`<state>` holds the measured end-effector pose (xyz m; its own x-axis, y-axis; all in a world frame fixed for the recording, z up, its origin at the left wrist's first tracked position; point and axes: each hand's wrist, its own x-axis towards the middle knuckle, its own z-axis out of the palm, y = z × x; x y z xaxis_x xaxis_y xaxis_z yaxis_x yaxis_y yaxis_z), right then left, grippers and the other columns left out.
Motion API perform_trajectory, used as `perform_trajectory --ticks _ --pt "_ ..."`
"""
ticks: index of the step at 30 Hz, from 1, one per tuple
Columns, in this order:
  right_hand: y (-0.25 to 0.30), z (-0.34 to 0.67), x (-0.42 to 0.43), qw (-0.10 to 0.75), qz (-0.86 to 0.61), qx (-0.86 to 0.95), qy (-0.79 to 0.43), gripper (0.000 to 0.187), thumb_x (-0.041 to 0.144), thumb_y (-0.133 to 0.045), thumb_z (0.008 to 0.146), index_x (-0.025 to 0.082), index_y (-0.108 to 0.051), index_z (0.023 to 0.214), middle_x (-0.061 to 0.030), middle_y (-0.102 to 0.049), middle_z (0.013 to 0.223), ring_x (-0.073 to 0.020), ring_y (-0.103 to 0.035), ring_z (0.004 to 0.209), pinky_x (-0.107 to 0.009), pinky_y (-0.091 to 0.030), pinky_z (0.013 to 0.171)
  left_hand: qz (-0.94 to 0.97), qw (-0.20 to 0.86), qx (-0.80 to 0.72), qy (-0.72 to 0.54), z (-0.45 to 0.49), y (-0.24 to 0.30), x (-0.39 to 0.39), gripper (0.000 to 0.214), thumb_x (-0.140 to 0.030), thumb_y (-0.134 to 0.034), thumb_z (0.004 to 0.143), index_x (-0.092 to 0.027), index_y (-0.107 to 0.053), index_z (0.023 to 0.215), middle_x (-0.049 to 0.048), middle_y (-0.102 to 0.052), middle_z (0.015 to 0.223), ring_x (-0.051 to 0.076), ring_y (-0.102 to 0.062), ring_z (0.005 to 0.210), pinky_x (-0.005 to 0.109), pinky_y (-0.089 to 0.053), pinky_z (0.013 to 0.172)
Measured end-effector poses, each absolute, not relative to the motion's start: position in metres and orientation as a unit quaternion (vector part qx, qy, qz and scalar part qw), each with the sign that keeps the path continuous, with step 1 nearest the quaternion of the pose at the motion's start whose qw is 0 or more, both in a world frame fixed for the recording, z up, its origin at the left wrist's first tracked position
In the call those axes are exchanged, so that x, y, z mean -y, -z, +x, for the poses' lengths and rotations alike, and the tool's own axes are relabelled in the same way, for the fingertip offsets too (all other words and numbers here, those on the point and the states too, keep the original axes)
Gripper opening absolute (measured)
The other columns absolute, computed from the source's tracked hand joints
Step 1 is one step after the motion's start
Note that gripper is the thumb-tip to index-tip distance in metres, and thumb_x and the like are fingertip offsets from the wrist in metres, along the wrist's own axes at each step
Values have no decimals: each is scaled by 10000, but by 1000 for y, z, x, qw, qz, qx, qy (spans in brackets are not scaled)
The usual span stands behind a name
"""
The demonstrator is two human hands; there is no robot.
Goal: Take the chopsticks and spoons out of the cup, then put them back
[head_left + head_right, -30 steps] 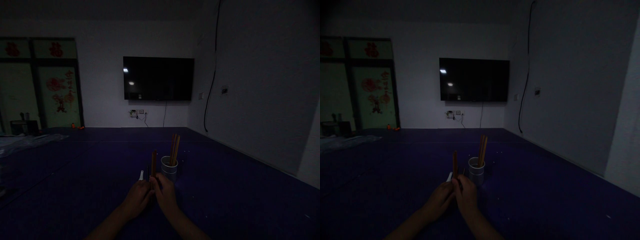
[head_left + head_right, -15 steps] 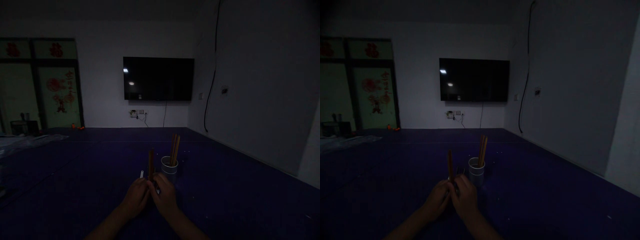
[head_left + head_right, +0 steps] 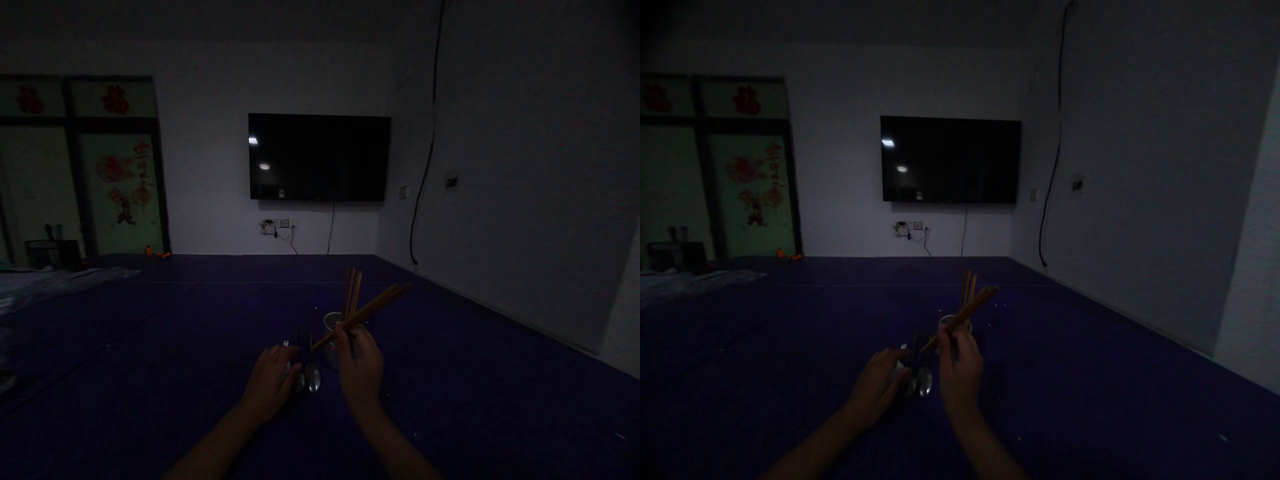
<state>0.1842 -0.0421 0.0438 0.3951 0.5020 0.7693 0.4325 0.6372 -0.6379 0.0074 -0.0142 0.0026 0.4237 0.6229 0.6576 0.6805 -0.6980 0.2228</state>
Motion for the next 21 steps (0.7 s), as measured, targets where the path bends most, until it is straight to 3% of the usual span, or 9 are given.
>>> perform_trajectory --ticks 7,12,21 --pt "-53 228 19 774 -467 427 15 438 594 -472 830 176 -598 796 -44 -642 690 -190 -615 640 -300 -452 629 -794 7 446 412 5 5 -1 392 -410 -315 931 -188 -598 1086 93 -667 1024 216 -600 981 378 -462 873" --pt "-53 246 11 736 -504 446 75 443 594 -459 838 180 -600 764 -58 -644 706 -190 -607 619 -297 -442 609 -793 -28 457 402 5 9 -3 392 -413 -317 925 -182 -615 1034 97 -675 984 218 -608 957 372 -461 863" --pt "-36 251 -9 676 -525 514 55 476 605 -464 822 176 -624 692 -73 -652 682 -187 -579 586 -289 -411 571 -801 -49 454 387 6 9 -3 385 -415 -322 918 -181 -616 1001 101 -675 943 222 -610 911 364 -457 825"
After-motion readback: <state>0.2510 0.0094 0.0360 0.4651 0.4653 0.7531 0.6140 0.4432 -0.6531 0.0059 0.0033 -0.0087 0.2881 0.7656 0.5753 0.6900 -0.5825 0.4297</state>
